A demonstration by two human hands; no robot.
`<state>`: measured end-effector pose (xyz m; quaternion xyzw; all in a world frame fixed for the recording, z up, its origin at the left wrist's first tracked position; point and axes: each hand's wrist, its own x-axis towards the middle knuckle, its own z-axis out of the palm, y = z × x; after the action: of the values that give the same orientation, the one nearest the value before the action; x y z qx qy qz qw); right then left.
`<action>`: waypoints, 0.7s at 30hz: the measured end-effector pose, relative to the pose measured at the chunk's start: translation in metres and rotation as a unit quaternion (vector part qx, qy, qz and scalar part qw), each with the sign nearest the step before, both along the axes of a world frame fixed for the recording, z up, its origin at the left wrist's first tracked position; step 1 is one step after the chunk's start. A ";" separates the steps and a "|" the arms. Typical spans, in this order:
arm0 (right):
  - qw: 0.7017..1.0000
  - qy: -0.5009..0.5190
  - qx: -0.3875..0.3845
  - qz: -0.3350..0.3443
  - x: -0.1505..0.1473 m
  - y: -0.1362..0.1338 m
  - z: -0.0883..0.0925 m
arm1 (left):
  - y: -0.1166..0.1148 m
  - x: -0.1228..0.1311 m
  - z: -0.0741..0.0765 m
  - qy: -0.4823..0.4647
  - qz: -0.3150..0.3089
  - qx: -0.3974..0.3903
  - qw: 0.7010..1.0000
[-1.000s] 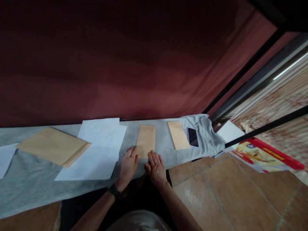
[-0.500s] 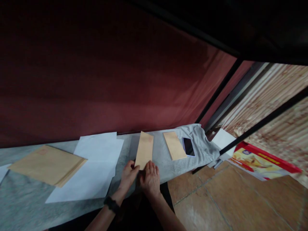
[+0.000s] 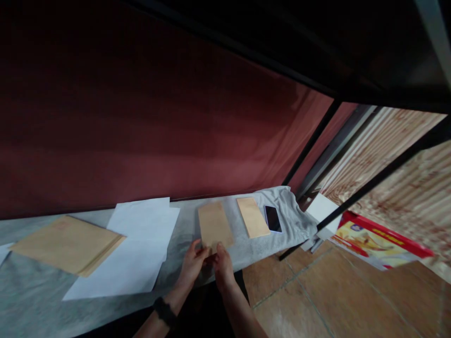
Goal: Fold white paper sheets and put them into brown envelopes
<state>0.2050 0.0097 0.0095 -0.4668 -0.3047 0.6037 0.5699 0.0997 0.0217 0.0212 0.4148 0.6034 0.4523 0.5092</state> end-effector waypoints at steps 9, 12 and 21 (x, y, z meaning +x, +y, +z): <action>0.976 -0.114 -0.091 0.164 0.021 -0.001 -0.004 | 0.014 -0.016 -0.001 0.077 -0.040 -0.010 0.996; 0.968 -0.222 -0.032 0.116 0.037 -0.008 -0.001 | 0.011 -0.023 -0.006 0.206 -0.081 0.003 0.975; 0.679 -0.664 0.306 0.069 0.058 -0.029 -0.022 | 0.011 -0.013 -0.018 0.524 -0.140 0.223 0.810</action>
<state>0.2632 -0.0190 -0.0125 -0.5221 -0.8022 0.0454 0.2859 0.0862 0.0324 0.0030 0.7714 0.5963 0.2119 0.0666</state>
